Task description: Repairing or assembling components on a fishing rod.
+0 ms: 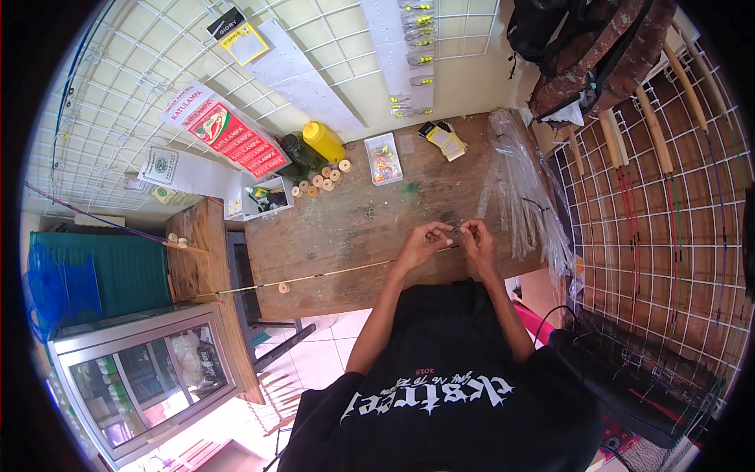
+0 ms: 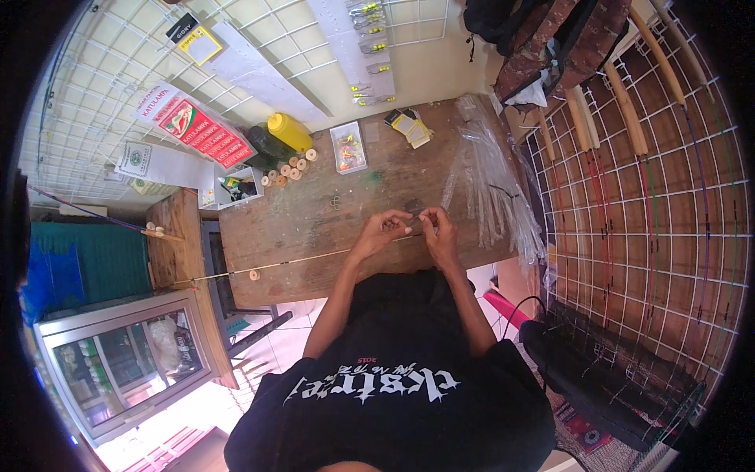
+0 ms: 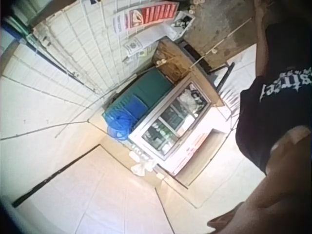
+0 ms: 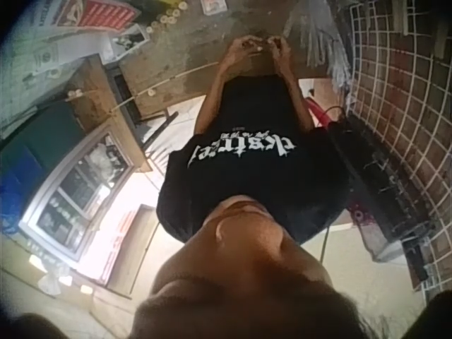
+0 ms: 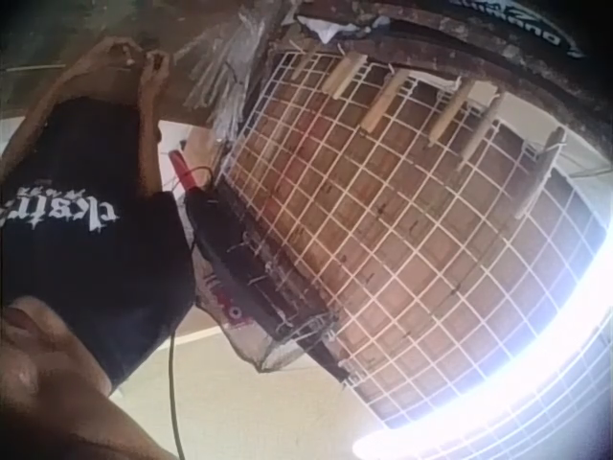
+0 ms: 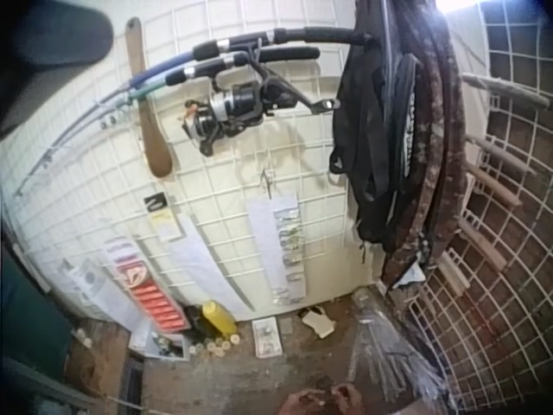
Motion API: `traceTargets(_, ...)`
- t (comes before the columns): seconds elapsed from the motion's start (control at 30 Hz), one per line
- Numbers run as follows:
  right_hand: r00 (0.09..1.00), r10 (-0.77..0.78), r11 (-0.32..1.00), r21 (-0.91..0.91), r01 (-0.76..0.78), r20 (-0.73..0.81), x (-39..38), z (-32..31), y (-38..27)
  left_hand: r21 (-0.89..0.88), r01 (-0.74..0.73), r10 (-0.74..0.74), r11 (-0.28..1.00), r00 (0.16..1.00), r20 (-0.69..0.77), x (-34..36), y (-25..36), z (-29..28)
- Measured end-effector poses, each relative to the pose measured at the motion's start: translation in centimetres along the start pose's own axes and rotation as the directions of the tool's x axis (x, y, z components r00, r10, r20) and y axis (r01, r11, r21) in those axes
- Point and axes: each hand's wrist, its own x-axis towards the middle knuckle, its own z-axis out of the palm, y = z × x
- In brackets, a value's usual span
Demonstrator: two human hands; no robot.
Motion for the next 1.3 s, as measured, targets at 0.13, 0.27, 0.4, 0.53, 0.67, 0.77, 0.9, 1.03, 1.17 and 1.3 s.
traceTargets(0.13, 1.0, 0.013, 1.0, 0.005, -0.013, -0.021, -0.1, -0.1, 0.0, 0.03, -0.031, 0.031, 0.999, 0.999, -0.014, 0.0, 0.2, 0.3)
traceTargets(0.27, 0.999, -0.047, 0.999, -0.015, 0.046, -0.027, -0.1, 0.0, -0.6, 0.005, 0.009, -0.009, 1.0, 0.999, -0.038, -0.1, 0.3, 0.3)
traceTargets(0.4, 0.997, 0.075, 0.995, 0.059, -0.075, 0.011, 0.0, -0.1, -0.4, 0.043, 0.043, -0.041, 0.998, 0.998, -0.04, -0.1, 0.4, 0.3)
traceTargets(0.53, 0.998, -0.061, 0.998, -0.026, 0.061, -0.027, -0.1, -0.1, -1.4, 0.012, 0.057, -0.057, 0.998, 0.998, -0.035, -0.2, 1.0, 0.5)
traceTargets(0.67, 0.993, -0.109, 0.992, -0.063, 0.106, -0.05, -0.1, 0.0, -1.7, -0.176, 0.065, -0.062, 0.982, 0.998, 0.021, -0.1, 1.0, 0.8)
traceTargets(0.77, 0.993, -0.107, 0.994, -0.01, 0.107, -0.043, -0.1, 0.0, -1.6, -0.255, 0.094, -0.091, 0.962, 0.996, 0.024, 0.2, 0.9, 1.1)
traceTargets(0.9, 0.993, -0.116, 0.993, -0.026, 0.115, -0.037, -0.1, -0.1, -1.6, -0.337, 0.181, -0.193, 0.924, 0.981, -0.002, 0.2, 0.9, 1.2)
traceTargets(1.03, 0.992, -0.124, 0.992, -0.021, 0.124, -0.027, -0.1, 0.0, -1.6, -0.393, 0.189, -0.208, 0.9, 0.978, -0.005, 0.3, 1.3, 1.6)
traceTargets(1.17, 0.991, -0.131, 0.991, -0.014, 0.13, -0.014, -0.1, -0.1, -1.5, -0.412, 0.28, -0.282, 0.867, 0.958, 0.059, 0.5, 1.8, 1.4)
traceTargets(1.3, 0.992, -0.126, 0.992, 0.013, 0.126, -0.017, -0.1, 0.0, -1.2, -0.406, 0.254, -0.254, 0.878, 0.966, 0.056, 0.5, 1.1, 1.3)
